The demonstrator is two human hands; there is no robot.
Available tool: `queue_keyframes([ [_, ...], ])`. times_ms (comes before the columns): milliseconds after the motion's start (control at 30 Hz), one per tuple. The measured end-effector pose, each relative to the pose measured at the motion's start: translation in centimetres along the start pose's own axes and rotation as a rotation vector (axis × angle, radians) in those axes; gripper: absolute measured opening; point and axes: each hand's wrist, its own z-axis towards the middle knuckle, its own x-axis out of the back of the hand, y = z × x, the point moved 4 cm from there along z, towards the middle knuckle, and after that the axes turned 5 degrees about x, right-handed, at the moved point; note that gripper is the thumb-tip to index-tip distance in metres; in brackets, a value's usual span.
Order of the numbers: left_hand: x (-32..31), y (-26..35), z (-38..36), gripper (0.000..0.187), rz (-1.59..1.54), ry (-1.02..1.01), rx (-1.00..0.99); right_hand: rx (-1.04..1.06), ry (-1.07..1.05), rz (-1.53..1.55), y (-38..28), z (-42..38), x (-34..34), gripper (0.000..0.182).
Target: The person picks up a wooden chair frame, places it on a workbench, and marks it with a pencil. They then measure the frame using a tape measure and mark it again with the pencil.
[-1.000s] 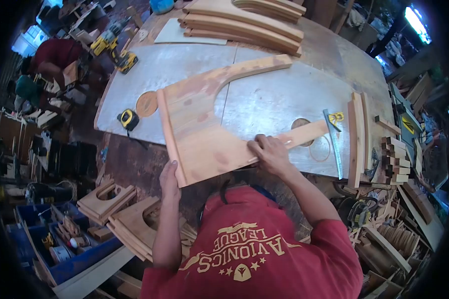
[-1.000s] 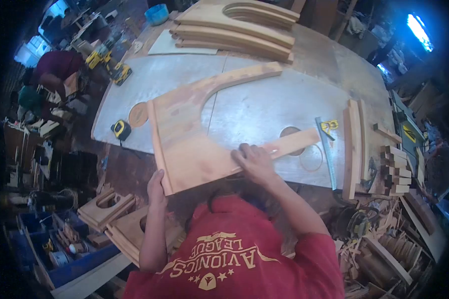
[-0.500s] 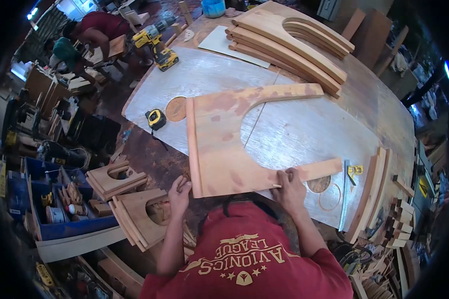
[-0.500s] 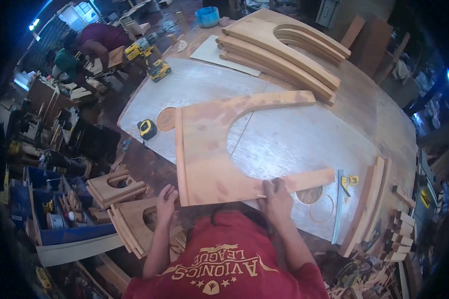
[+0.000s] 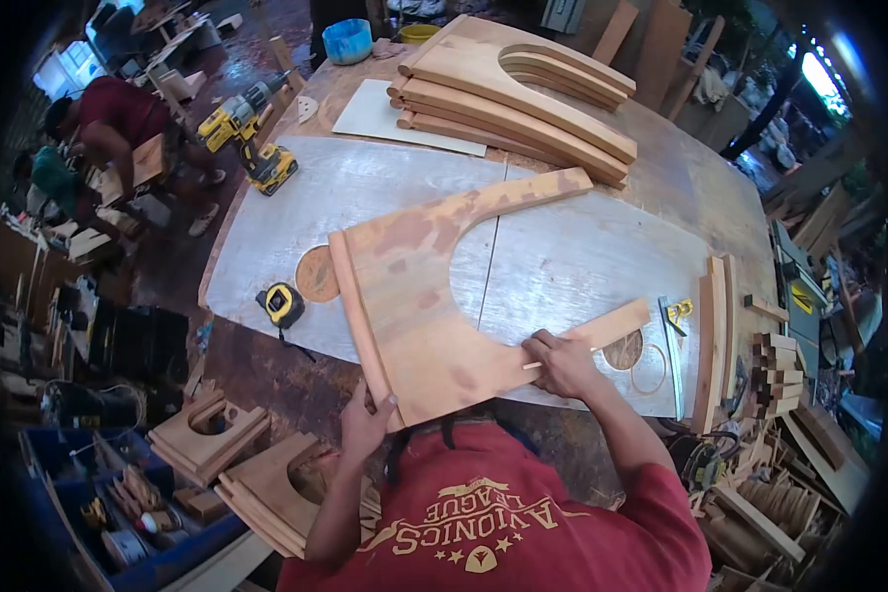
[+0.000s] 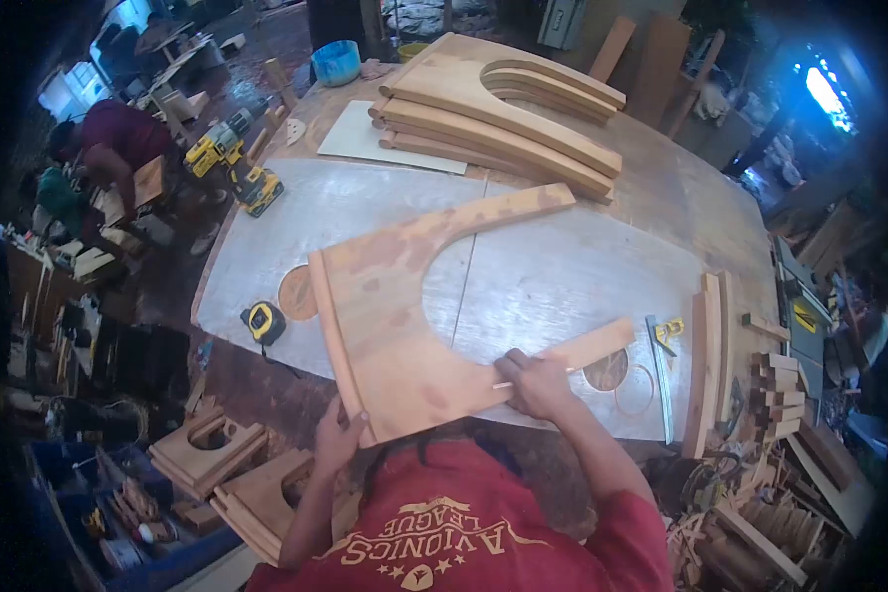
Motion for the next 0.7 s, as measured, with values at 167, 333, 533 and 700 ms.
queue_keyframes([
  [167, 2.5, -0.4, 1.0, 0.054, -0.064, -0.226, -0.013, -0.051, 0.121, -0.002, -1.9, -0.4, -0.2, 0.044],
  [333, 3.4, -1.4, 1.4, 0.049, -0.146, -0.373, 0.105, -0.065, 0.143, 0.012, -2.7, -0.5, -0.3, 0.035],
  [533, 1.8, -1.9, 0.7, 0.041, -0.149, -0.41, 0.142, -0.185, 0.129, 0.015, -1.4, -1.3, -0.7, 0.027],
  [700, 2.8, -0.2, -0.2, 0.048, -0.193, -0.399, 0.247, -0.102, 0.189, 0.093, -2.0, -2.1, -0.5, 0.037],
])
